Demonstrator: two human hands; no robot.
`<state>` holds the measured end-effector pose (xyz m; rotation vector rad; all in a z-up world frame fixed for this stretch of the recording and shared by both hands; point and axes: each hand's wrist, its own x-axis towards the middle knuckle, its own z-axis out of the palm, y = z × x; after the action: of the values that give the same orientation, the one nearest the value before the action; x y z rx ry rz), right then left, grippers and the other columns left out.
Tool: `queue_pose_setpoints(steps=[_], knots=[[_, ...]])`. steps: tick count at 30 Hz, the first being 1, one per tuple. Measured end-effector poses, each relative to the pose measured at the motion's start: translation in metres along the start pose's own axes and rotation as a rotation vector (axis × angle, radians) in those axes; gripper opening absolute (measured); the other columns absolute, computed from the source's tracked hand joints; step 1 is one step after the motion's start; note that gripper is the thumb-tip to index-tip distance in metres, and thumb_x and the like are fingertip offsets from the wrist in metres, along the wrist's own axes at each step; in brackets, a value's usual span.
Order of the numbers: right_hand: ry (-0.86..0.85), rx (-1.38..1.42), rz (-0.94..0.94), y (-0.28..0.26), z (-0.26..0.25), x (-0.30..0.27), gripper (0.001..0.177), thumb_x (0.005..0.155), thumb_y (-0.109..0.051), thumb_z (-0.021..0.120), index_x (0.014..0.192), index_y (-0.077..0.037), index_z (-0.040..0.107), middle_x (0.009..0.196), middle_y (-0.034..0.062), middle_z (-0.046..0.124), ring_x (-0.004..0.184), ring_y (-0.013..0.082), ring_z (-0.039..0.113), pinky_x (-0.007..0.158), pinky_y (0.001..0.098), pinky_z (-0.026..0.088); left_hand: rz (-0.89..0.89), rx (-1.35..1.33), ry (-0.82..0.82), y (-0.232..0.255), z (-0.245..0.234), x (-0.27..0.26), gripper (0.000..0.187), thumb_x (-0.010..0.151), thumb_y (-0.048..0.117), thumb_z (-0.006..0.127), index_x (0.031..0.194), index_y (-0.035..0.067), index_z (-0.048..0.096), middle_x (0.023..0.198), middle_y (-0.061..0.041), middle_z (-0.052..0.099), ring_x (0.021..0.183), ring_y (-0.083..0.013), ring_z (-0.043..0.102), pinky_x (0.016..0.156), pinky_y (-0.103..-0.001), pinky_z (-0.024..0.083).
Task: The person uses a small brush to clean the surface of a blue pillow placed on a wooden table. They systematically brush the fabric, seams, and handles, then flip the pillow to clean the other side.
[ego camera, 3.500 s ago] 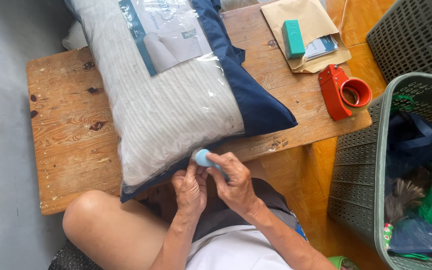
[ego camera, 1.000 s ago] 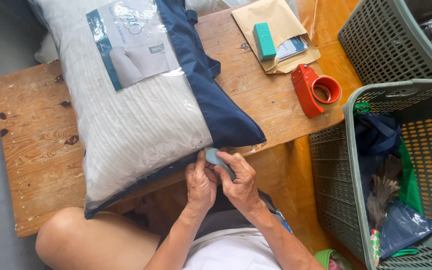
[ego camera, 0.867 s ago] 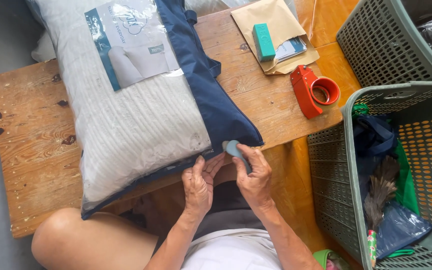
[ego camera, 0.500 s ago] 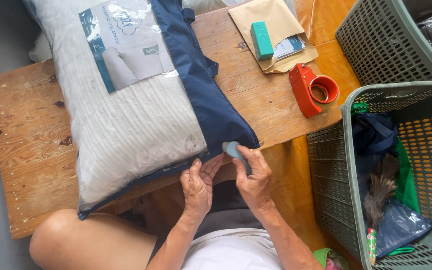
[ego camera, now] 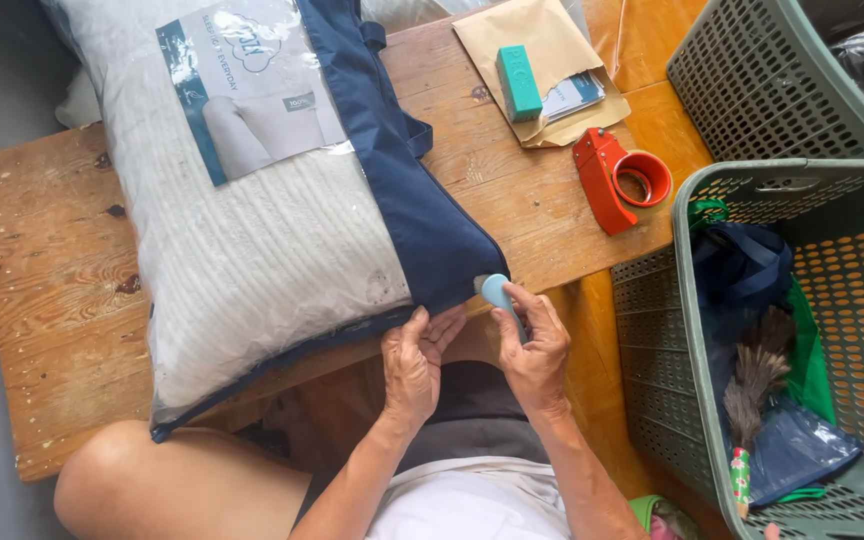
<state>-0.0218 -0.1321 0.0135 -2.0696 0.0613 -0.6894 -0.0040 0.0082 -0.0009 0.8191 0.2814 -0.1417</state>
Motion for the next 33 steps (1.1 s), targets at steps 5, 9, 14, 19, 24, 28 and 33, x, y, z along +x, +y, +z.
queue_pose_setpoints(steps=[5, 9, 14, 19, 24, 28, 33], knots=[[-0.044, 0.087, -0.019, -0.019, 0.007, -0.004, 0.027, 0.088, -0.015, 0.079, 0.115, -0.012, 0.077, 0.079, 0.0069, 0.066, 0.068, 0.0231, 0.068, 0.063, 0.0326, 0.055, -0.006, 0.018, 0.006, -0.012, -0.009, 0.006, 0.038, 0.104, 0.021, 0.055, 0.069, 0.009, 0.063, 0.092, -0.018, 0.08, 0.102, -0.0292, 0.077, 0.103, -0.051, 0.056], [-0.014, 0.025, -0.02, -0.005, 0.003, -0.003, 0.027, 0.09, -0.012, 0.076, 0.117, -0.011, 0.077, 0.083, 0.0083, 0.067, 0.069, 0.0249, 0.068, 0.063, 0.0342, 0.055, -0.002, -0.099, 0.059, -0.002, -0.003, -0.001, 0.037, 0.1, 0.015, 0.057, 0.065, 0.005, 0.06, 0.093, -0.024, 0.078, 0.101, -0.0364, 0.076, 0.101, -0.054, 0.057], [0.003, 0.048, 0.002, -0.005, -0.006, 0.0, 0.028, 0.092, -0.01, 0.076, 0.119, -0.01, 0.076, 0.081, 0.0077, 0.065, 0.067, 0.0191, 0.064, 0.063, 0.0303, 0.053, -0.087, -0.221, 0.045, -0.003, 0.015, -0.001, 0.033, 0.101, 0.018, 0.057, 0.072, 0.006, 0.067, 0.101, -0.027, 0.077, 0.107, -0.0378, 0.074, 0.103, -0.055, 0.055], [-0.008, -0.038, -0.039, -0.014, 0.002, -0.003, 0.026, 0.09, -0.014, 0.076, 0.117, -0.012, 0.077, 0.082, 0.0074, 0.066, 0.07, 0.0256, 0.067, 0.062, 0.034, 0.055, -0.119, -0.244, 0.035, -0.041, 0.009, 0.015, 0.032, 0.102, 0.016, 0.063, 0.073, 0.002, 0.067, 0.091, -0.023, 0.078, 0.095, -0.0332, 0.077, 0.097, -0.049, 0.06], [0.016, -0.04, 0.027, 0.009, -0.018, 0.001, 0.027, 0.093, -0.01, 0.074, 0.119, -0.008, 0.075, 0.08, 0.0091, 0.064, 0.067, 0.0218, 0.064, 0.06, 0.0324, 0.051, -0.137, -0.224, -0.016, -0.02, 0.018, 0.005, 0.035, 0.102, 0.018, 0.059, 0.072, 0.004, 0.066, 0.102, -0.028, 0.076, 0.108, -0.039, 0.073, 0.105, -0.056, 0.054], [-0.007, -0.041, 0.002, -0.014, -0.011, -0.006, 0.028, 0.091, -0.012, 0.076, 0.119, -0.011, 0.077, 0.08, 0.0067, 0.064, 0.067, 0.0225, 0.066, 0.059, 0.0326, 0.053, -0.175, -0.323, -0.037, -0.03, 0.019, 0.01, 0.033, 0.104, 0.018, 0.056, 0.075, 0.003, 0.062, 0.1, -0.031, 0.075, 0.107, -0.044, 0.072, 0.101, -0.059, 0.056], [0.045, 0.034, 0.081, 0.018, -0.021, -0.003, 0.027, 0.095, -0.005, 0.07, 0.122, -0.004, 0.073, 0.084, 0.0111, 0.062, 0.072, 0.0192, 0.063, 0.065, 0.0309, 0.053, -0.184, -0.338, -0.007, -0.016, 0.025, 0.002, 0.035, 0.101, 0.015, 0.057, 0.068, 0.003, 0.058, 0.103, -0.034, 0.073, 0.109, -0.0479, 0.07, 0.105, -0.063, 0.052]])
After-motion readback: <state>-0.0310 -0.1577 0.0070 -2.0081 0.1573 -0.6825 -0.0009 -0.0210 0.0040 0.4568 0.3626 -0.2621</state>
